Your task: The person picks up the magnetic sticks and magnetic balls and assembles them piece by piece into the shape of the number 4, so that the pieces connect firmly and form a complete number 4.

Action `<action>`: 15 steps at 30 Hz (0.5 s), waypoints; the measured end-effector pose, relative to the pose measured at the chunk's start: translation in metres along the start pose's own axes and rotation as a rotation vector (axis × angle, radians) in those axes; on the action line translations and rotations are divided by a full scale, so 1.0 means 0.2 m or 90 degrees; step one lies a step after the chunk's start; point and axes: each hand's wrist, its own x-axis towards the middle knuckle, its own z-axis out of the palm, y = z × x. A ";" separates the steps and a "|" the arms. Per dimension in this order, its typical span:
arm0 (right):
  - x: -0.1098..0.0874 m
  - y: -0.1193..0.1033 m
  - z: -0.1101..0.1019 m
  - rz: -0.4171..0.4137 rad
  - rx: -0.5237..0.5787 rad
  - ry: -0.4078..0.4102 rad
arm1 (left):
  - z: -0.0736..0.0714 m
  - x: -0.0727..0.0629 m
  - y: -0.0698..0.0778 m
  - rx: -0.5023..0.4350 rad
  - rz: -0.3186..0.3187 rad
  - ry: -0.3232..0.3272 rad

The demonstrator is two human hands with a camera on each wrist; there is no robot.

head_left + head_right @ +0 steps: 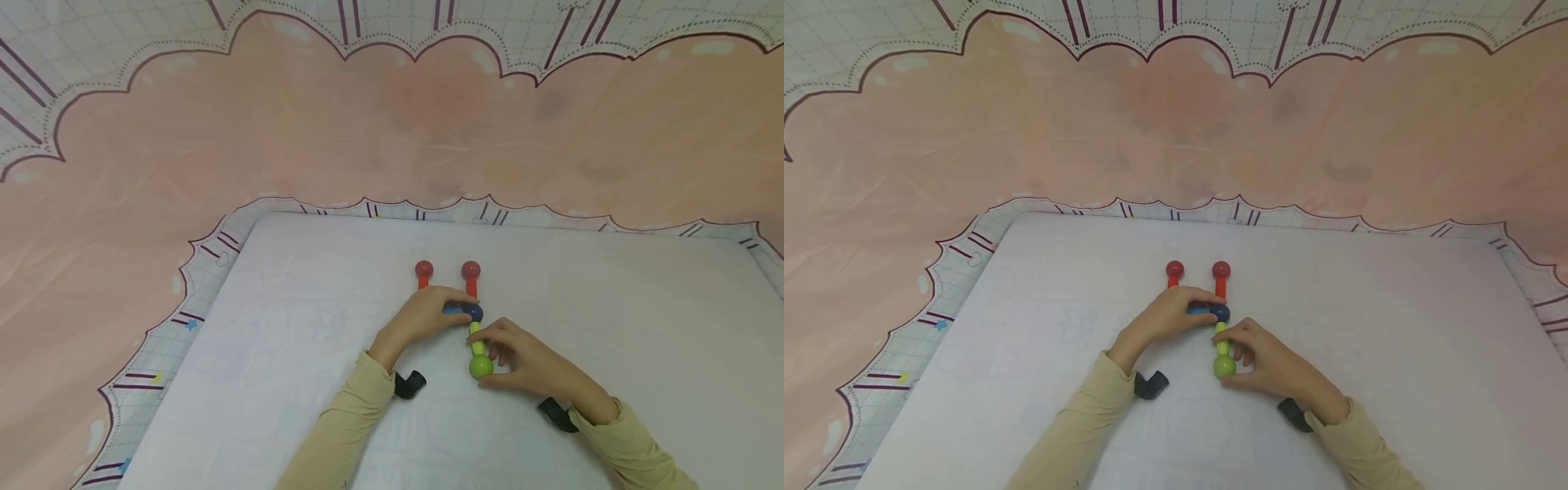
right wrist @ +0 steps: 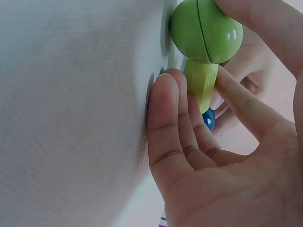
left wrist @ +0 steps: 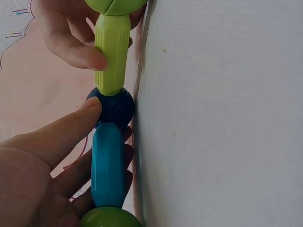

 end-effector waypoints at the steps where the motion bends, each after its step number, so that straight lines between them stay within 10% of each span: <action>1: 0.00 0.00 0.00 -0.003 0.000 0.002 | 0.00 0.00 0.00 0.000 0.000 0.000; 15: 0.00 -0.01 0.00 0.008 -0.001 -0.002 | 0.00 0.00 0.00 0.001 0.001 -0.001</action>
